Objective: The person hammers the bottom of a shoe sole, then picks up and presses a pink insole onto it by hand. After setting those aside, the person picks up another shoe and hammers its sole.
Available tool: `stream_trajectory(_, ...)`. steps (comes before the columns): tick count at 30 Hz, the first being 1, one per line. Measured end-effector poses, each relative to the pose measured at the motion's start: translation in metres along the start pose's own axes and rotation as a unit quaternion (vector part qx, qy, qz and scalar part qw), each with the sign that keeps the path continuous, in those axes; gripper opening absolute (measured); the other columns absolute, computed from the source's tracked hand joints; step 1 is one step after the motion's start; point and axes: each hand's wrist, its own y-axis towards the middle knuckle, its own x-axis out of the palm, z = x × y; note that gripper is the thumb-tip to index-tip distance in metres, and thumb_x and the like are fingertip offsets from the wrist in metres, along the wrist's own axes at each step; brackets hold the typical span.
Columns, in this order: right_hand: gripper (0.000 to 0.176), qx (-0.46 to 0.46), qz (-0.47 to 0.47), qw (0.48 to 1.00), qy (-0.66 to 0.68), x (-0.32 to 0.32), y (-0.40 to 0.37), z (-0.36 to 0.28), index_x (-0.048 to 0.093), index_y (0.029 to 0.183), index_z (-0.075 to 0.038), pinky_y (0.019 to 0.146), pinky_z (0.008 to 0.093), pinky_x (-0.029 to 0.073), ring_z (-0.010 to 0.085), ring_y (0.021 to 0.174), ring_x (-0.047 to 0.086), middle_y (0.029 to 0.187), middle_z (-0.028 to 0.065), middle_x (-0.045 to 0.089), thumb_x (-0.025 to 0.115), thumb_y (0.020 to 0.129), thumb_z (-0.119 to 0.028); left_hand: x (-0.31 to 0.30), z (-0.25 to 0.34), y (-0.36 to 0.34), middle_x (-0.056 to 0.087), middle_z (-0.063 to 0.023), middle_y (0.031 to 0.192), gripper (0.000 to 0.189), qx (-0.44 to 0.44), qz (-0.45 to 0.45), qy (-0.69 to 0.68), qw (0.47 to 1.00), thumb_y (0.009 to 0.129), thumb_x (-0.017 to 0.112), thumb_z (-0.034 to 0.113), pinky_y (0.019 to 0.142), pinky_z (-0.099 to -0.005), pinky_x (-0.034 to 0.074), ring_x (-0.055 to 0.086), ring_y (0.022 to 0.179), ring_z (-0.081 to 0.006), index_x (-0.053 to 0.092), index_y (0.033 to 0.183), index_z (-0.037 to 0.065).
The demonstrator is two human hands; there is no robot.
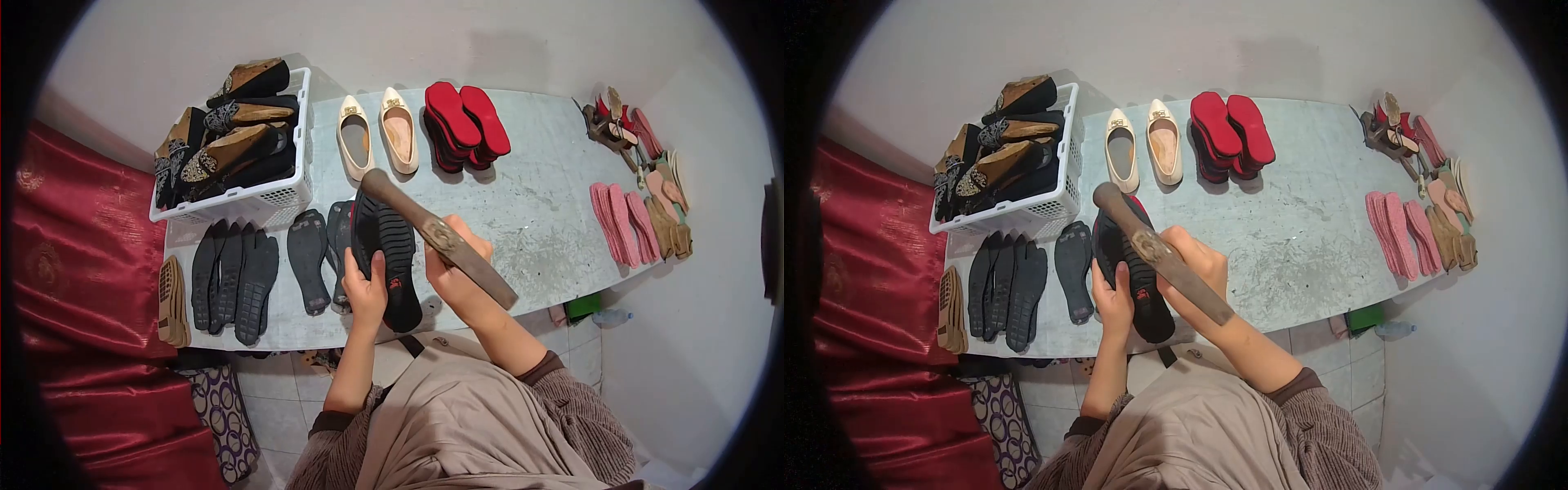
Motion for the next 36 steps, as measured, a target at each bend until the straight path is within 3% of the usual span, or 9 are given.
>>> stream_trajectory(2,0.017,0.024,-0.112,0.993,-0.03,-0.002,0.001,0.01,0.055,0.086,-0.011,0.05,0.0366,0.043,0.0322,0.057,0.057,0.063,0.0113,0.056,0.057,0.071,-0.003,0.0,-0.002,0.002,0.064,-0.0145,0.087,0.04,-0.005,-0.005,-0.003,1.0,0.09,0.057,0.018,0.067,-0.0253,0.046,0.057,0.077,-0.0126,0.046,0.108,-0.015)
stream_trajectory(6,0.013,0.018,-0.075,0.995,-0.065,-0.001,-0.009,0.008,0.054,0.082,-0.008,0.048,0.0372,0.042,0.0344,0.056,0.057,0.062,0.0136,0.056,0.056,0.071,0.0,-0.001,-0.011,0.005,0.061,-0.0143,0.099,0.034,-0.048,0.025,-0.093,0.994,0.092,0.053,0.016,0.076,-0.0272,0.045,0.056,0.086,-0.0145,0.046,0.113,-0.011)
stream_trajectory(8,0.013,0.033,-0.064,0.997,-0.029,0.0,-0.017,0.006,0.053,0.081,-0.008,0.047,0.0378,0.042,0.0343,0.057,0.057,0.062,0.0131,0.057,0.057,0.071,-0.001,-0.009,-0.011,0.003,0.061,-0.0137,0.099,0.033,-0.012,0.002,-0.003,1.0,0.093,0.052,0.016,0.078,-0.0276,0.045,0.057,0.086,-0.0156,0.046,0.114,-0.009)
stream_trajectory(13,0.01,0.001,-0.168,0.981,-0.1,-0.01,-0.029,0.013,0.054,0.08,-0.012,0.047,0.0373,0.041,0.031,0.055,0.057,0.061,0.0088,0.056,0.06,0.073,-0.009,-0.005,-0.015,0.006,0.054,-0.0104,0.111,0.036,-0.099,0.086,-0.101,0.986,0.095,0.049,0.022,0.088,-0.0274,0.039,0.05,0.098,-0.0154,0.044,0.12,-0.003)
stream_trajectory(24,0.01,0.022,-0.289,0.955,-0.057,-0.034,-0.073,0.013,0.053,0.081,-0.012,0.047,0.0372,0.041,0.0285,0.055,0.057,0.06,0.0083,0.055,0.058,0.072,-0.011,-0.013,-0.012,0.008,0.054,-0.013,0.113,0.036,-0.074,0.141,-0.188,0.969,0.095,0.048,0.02,0.088,-0.0272,0.041,0.052,0.098,-0.0162,0.043,0.119,-0.006)
stream_trajectory(29,0.015,0.123,-0.233,0.965,0.011,-0.049,-0.086,0.05,0.058,0.083,-0.011,0.05,0.0337,0.042,0.0297,0.053,0.053,0.063,0.012,0.055,0.06,0.068,-0.008,-0.02,-0.016,0.01,0.053,-0.0126,0.112,0.033,-0.093,0.156,-0.213,0.96,0.096,0.045,0.019,0.081,-0.0283,0.048,0.055,0.096,-0.0175,0.041,0.12,-0.004)
stream_trajectory(30,0.005,0.096,-0.168,0.981,-0.026,-0.044,-0.087,0.056,0.058,0.075,-0.007,0.047,0.0321,0.04,0.0276,0.049,0.047,0.065,0.0098,0.052,0.063,0.073,-0.005,-0.02,-0.013,0.009,0.053,-0.0126,0.112,0.033,-0.095,0.157,-0.213,0.96,0.096,0.045,0.019,0.081,-0.0283,0.048,0.055,0.096,-0.0175,0.041,0.12,-0.004)
stream_trajectory(32,0.012,0.178,-0.082,0.973,-0.123,-0.041,-0.08,0.068,0.058,0.086,-0.009,0.053,0.0353,0.043,0.0295,0.059,0.057,0.067,0.0112,0.058,0.061,0.079,-0.019,-0.019,-0.005,0.011,0.056,-0.0147,0.098,0.032,-0.099,0.158,-0.244,0.952,0.096,0.044,0.024,0.055,-0.0355,0.056,0.062,0.069,-0.0226,0.039,0.119,0.003)
stream_trajectory(36,0.018,0.207,-0.117,0.929,-0.284,-0.052,-0.073,0.107,0.057,0.089,-0.009,0.054,0.038,0.045,0.0309,0.064,0.06,0.072,0.011,0.061,0.057,0.085,-0.027,-0.021,-0.01,0.009,0.057,-0.0141,0.097,0.032,-0.097,0.148,-0.24,0.954,0.095,0.044,0.025,0.054,-0.0363,0.057,0.062,0.068,-0.0228,0.039,0.118,0.003)
